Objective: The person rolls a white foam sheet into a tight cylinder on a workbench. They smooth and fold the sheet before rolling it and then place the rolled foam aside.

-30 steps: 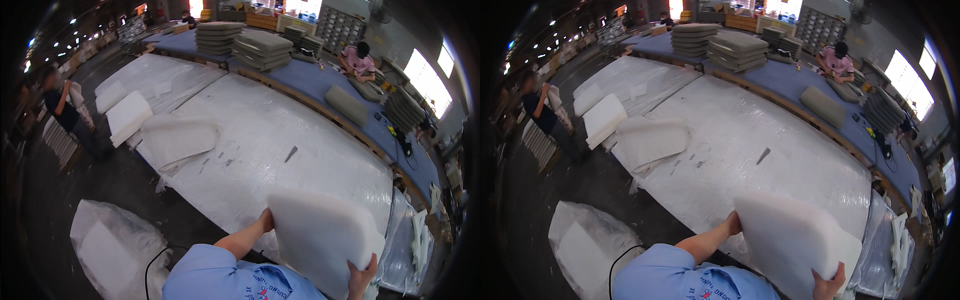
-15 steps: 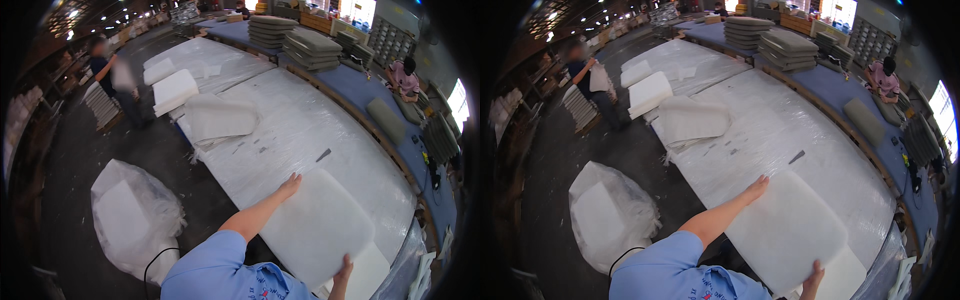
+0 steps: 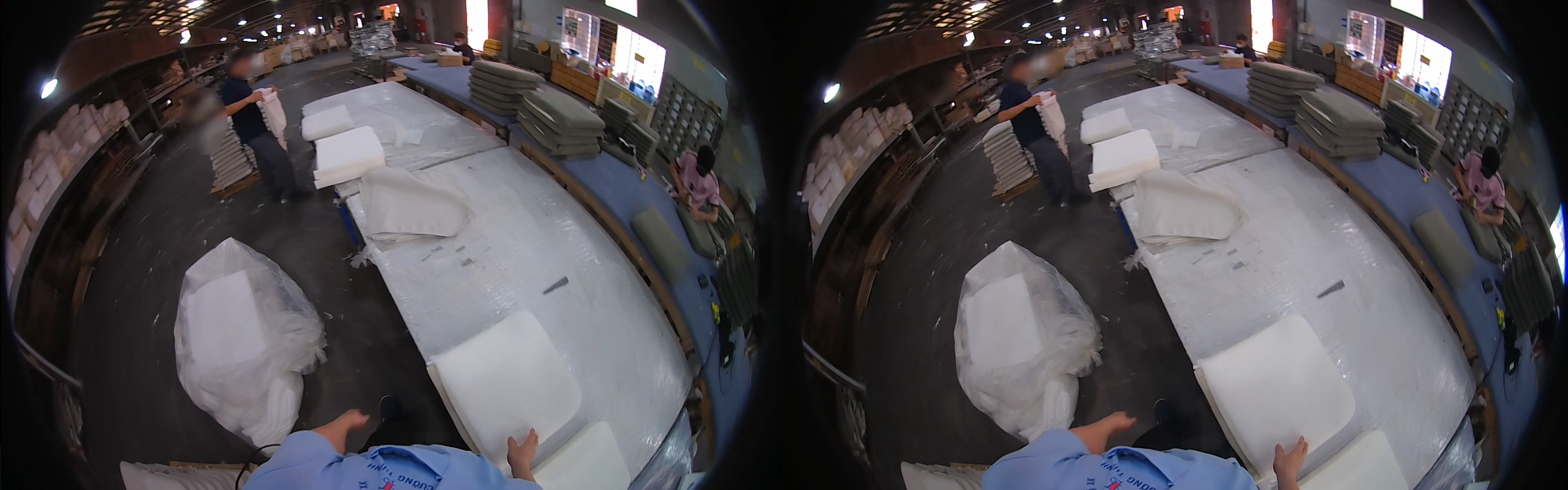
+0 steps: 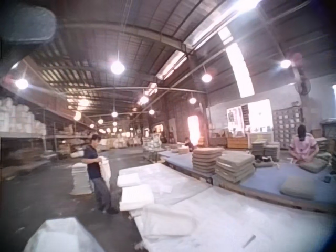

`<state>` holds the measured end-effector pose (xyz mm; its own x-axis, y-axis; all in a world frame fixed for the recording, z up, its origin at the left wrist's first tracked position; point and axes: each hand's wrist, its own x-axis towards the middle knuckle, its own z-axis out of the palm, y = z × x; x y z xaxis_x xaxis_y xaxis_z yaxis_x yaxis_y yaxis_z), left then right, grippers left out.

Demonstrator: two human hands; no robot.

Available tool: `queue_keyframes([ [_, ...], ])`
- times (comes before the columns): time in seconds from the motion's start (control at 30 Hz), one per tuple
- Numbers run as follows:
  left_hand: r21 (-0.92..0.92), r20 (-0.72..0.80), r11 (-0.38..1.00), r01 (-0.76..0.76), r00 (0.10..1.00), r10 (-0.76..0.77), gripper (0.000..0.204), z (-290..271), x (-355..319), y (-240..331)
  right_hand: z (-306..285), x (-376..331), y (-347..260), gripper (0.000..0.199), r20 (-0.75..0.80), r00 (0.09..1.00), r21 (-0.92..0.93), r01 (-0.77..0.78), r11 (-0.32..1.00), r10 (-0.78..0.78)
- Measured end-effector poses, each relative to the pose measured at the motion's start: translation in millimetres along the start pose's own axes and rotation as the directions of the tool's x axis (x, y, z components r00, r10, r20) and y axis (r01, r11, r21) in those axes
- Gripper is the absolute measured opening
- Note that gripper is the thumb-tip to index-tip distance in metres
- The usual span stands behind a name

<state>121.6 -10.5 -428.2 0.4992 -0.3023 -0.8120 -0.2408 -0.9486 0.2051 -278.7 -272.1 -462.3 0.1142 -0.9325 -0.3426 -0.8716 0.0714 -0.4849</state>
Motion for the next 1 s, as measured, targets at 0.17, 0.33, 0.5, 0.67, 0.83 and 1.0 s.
queue_keyframes([
  [0.17,-0.200,0.153,0.926,0.319,0.944,-0.292,0.063,-20,16,-82,-15,16,10,0.079,0.032,1.000,-0.173,0.004,0.985,0.001],
  [0.33,-0.502,0.085,0.854,0.139,0.990,-0.111,0.053,-46,50,-120,-16,29,-39,0.062,-0.257,0.966,-0.218,-0.083,0.972,0.025],
  [0.5,-0.585,0.041,0.809,0.052,0.999,-0.035,0.044,-99,76,-139,55,52,-171,0.033,-0.205,0.959,-0.040,0.191,0.981,-0.195],
  [0.67,-0.722,-0.026,0.691,0.041,0.996,-0.086,0.041,-164,96,-168,148,46,-315,0.019,0.086,0.866,0.070,0.488,0.870,-0.493],
  [0.83,-0.815,0.022,0.567,0.124,0.983,-0.183,0.049,-189,122,-204,197,51,-430,0.011,0.271,0.619,0.048,0.756,0.653,-0.737],
  [1.0,-0.749,-0.037,0.662,-0.039,0.999,0.017,0.037,-194,147,-208,255,127,-536,0.007,0.280,0.466,-0.022,0.877,0.480,-0.839],
])
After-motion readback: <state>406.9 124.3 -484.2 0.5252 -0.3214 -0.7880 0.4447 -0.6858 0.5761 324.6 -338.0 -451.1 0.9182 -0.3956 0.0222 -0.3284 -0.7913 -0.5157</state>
